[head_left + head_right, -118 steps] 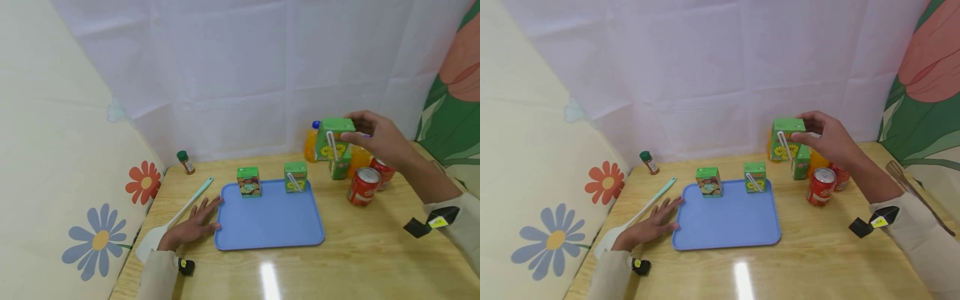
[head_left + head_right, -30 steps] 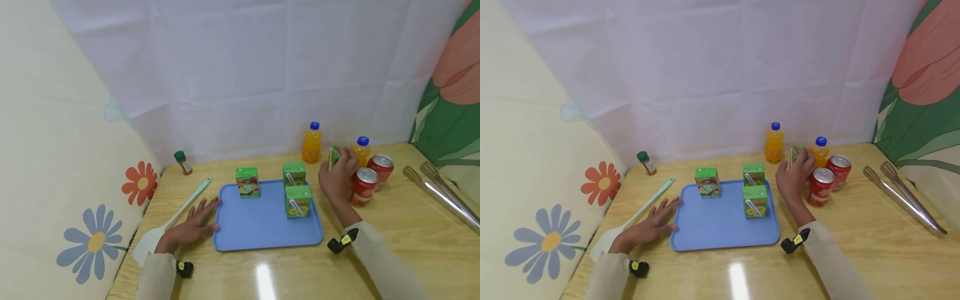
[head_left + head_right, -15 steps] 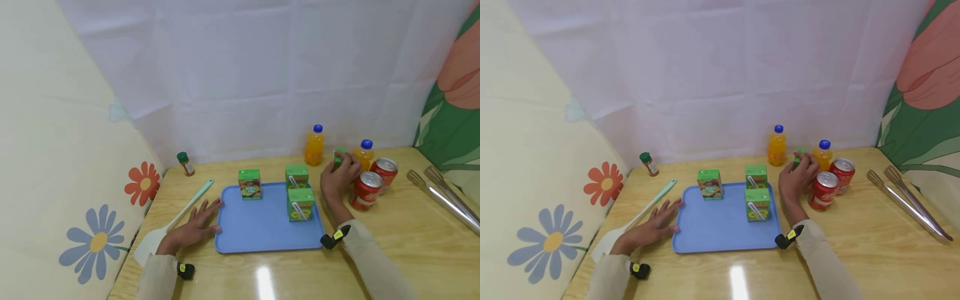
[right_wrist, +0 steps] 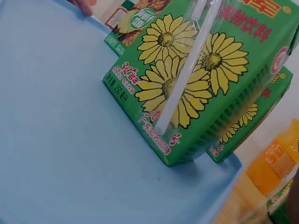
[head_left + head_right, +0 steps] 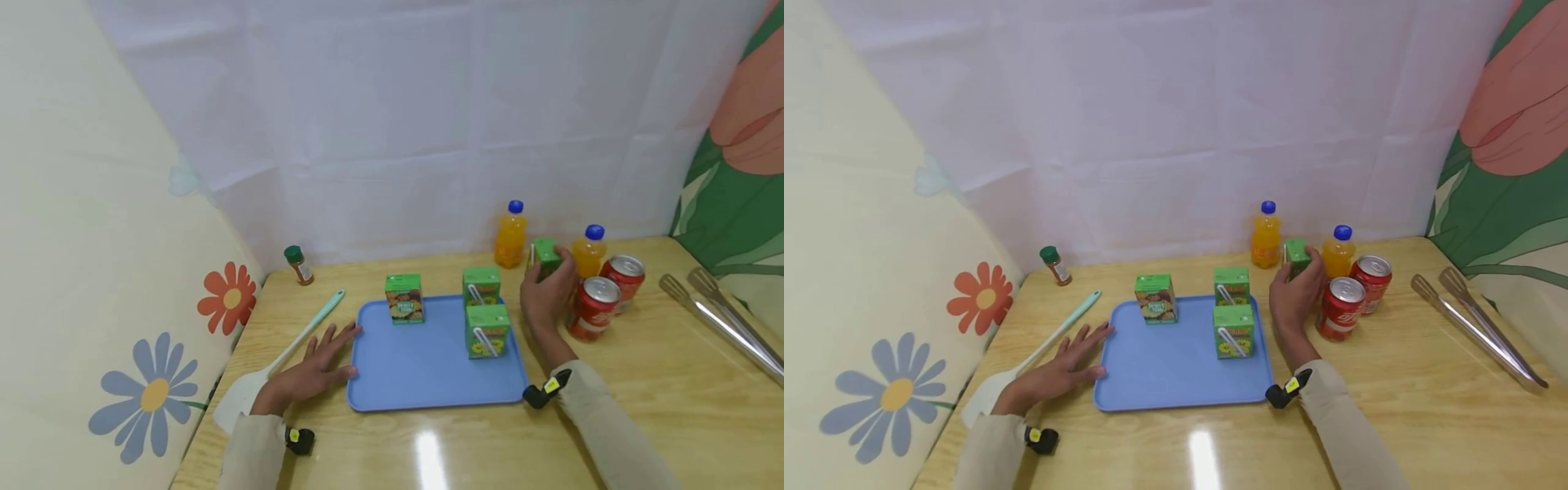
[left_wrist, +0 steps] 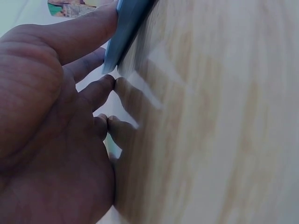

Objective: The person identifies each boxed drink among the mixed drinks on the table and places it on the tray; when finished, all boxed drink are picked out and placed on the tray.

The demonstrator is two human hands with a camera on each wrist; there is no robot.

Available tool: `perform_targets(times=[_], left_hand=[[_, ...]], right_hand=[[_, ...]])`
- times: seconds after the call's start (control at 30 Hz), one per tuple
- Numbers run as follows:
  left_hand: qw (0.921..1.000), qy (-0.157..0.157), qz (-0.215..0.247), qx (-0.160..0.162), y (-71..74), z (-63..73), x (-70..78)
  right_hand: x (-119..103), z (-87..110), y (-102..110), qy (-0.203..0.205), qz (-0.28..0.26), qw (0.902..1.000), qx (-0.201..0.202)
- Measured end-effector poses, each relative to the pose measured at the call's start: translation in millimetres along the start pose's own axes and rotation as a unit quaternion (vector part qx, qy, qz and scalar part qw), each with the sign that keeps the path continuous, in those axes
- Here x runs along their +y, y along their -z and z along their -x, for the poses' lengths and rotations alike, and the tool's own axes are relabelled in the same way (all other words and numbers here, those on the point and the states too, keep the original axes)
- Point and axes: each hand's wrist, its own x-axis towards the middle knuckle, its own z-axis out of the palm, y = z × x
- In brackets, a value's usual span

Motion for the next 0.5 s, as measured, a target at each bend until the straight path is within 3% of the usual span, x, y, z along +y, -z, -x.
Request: perform_targets(times=[0.3, 0.5], left_hand=[[1.0, -0.001, 0.002, -0.001, 0.3, 0.6, 0.4], [1.0, -0.003, 0.005, 0.0, 1.1, 0.8, -0.4]], right_hand=[[10.1, -4.7, 0.4, -0.072, 0.009, 0.9963, -0.045], [-1.1, -6.1, 6.4, -0.057, -0.002, 0.9964, -0.063]])
